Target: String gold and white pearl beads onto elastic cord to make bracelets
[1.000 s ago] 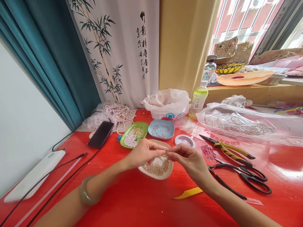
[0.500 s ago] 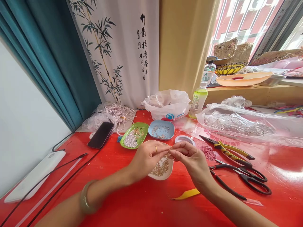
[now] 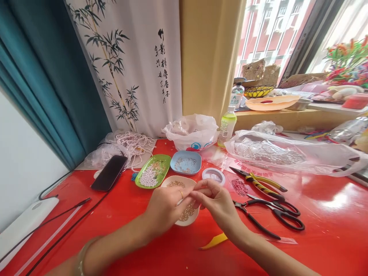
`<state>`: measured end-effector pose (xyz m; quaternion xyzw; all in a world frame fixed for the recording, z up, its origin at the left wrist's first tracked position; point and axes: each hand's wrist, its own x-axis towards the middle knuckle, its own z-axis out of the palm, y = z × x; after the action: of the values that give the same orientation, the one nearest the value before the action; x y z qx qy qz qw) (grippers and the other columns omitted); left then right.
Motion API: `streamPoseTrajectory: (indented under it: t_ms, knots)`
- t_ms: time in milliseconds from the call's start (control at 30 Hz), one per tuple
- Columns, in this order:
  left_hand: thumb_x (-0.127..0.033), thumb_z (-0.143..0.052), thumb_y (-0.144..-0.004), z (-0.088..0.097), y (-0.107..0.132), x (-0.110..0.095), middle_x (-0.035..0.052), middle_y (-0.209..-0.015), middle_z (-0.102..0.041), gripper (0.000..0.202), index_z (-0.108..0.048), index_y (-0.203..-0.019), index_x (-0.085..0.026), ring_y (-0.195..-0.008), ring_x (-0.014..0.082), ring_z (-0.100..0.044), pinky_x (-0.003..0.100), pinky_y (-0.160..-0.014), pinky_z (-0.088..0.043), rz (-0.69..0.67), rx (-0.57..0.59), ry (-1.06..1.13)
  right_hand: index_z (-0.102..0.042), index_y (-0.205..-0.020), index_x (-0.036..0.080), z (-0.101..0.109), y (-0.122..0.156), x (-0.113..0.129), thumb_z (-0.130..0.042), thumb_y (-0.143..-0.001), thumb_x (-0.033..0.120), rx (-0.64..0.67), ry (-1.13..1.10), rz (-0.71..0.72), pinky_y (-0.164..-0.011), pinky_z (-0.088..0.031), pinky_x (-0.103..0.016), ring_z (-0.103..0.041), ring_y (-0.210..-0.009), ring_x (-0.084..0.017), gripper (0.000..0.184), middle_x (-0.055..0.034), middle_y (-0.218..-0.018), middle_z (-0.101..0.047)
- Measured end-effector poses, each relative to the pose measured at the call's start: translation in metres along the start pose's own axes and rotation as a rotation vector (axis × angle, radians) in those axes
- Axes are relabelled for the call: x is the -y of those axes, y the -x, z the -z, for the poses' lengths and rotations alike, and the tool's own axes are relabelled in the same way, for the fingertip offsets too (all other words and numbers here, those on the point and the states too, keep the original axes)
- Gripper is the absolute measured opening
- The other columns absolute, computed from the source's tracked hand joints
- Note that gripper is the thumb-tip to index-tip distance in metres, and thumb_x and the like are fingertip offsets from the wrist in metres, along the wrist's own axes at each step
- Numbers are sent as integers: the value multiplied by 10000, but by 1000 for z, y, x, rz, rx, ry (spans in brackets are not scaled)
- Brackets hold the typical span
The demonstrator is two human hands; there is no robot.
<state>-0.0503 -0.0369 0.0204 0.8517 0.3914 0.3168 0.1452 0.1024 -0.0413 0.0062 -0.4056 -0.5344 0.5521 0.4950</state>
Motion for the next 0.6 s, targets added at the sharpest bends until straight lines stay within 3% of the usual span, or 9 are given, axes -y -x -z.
streamPoseTrajectory:
  t_ms: [133, 367, 500, 600]
  knots:
    - [-291, -407, -806, 2, 0, -1, 52, -738, -653, 274, -627, -951, -215, -647, 148, -580, 230, -605, -445, 40, 44, -29, -500, -773, 169, -1, 0, -2, -603, -680, 358, 3, 16, -10, -440, -411, -199, -588, -490, -110, 235, 14, -574, -628]
    - [-255, -391, -820, 0, -2, -1, 26, -854, -634, 249, -627, -897, -233, -726, 128, -576, 214, -656, -436, 43, 75, -10, -499, -673, 159, 0, -1, -3, -614, -656, 370, -10, -31, -12, -387, -383, -170, -564, -435, -93, 241, 38, -507, -574]
    - [-258, -418, -807, -3, -1, 1, 31, -856, -633, 227, -634, -866, -221, -754, 135, -571, 221, -688, -434, 46, 49, 82, -469, -683, 161, 3, -3, -3, -592, -671, 379, 41, -51, -62, -332, -327, -148, -547, -372, -86, 252, 48, -501, -562]
    - [-286, -461, -779, -3, -3, 1, 36, -786, -641, 212, -653, -795, -199, -740, 147, -567, 229, -679, -432, 144, 76, 213, -444, -693, 163, 4, -3, -2, -561, -701, 376, 92, -44, -81, -318, -300, -136, -514, -334, -71, 242, 46, -470, -568]
